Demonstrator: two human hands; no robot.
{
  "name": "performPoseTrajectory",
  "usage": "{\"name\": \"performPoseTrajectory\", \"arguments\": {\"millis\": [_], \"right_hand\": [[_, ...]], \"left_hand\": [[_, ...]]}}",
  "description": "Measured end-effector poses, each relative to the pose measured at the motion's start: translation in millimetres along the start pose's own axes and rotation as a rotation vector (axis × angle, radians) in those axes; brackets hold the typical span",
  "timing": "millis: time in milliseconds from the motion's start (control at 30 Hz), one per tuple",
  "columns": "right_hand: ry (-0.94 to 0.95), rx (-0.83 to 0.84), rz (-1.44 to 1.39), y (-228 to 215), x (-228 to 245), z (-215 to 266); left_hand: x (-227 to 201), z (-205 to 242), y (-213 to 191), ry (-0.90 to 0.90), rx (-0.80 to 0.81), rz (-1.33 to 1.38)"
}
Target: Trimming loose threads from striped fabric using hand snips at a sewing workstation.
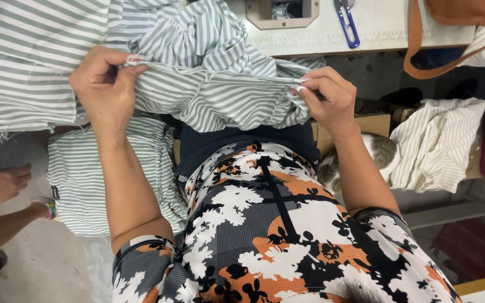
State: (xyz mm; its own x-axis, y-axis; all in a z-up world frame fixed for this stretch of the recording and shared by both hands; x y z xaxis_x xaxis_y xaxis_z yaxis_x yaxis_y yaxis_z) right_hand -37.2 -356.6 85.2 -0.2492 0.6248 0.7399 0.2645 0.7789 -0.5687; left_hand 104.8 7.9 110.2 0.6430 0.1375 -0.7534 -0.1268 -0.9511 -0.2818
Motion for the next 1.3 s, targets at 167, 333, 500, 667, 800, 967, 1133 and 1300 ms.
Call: {"name": "performPoseTrajectory", "arguments": {"millis": [167, 333, 500, 667, 800, 967, 1133, 1300], "right_hand": [[0.042, -0.043, 0.017, 0, 3, 3], [0.043, -0.164, 0.078, -2, -2, 10], [0.194, -0.078, 0.082, -5, -1, 22], [0.466, 0.112, 0.086, -3, -24, 33], [0.529, 0.343, 0.112, -2, -3, 15], [0.236, 0.292, -0.034, 28, 40, -33], [0.135, 0.384, -0.157, 86, 55, -55], [0.221, 0.373, -0.189, 92, 42, -51]], "left_hand": [[-5, -2, 2, 0.080, -0.036, -0.033], [-11, -6, 6, 0.135, -0.050, -0.030], [-1, -7, 18, 0.086, -0.002, 0.025], [11, -13, 58, -0.045, 0.150, 0.050], [8, -15, 75, 0.031, 0.203, 0.077], [0, -20, 71, 0.046, 0.215, 0.083], [-10, -20, 58, 0.107, 0.199, 0.041], [-5, -14, 49, 0.014, 0.180, 0.096]]}}
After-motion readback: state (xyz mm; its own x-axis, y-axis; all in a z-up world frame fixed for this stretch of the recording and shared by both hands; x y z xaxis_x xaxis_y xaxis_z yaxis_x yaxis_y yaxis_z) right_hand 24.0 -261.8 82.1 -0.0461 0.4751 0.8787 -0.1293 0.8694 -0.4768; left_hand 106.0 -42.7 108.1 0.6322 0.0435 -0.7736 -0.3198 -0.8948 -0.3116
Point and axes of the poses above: each hand's wrist, its own z-axis away from the middle knuckle, its own y-axis out of the palm, x = y × z, the point moved 5 cm from there along -z, towards the middle knuckle, and after that the axes turned 15 degrees about y, right-handed, at the moved point
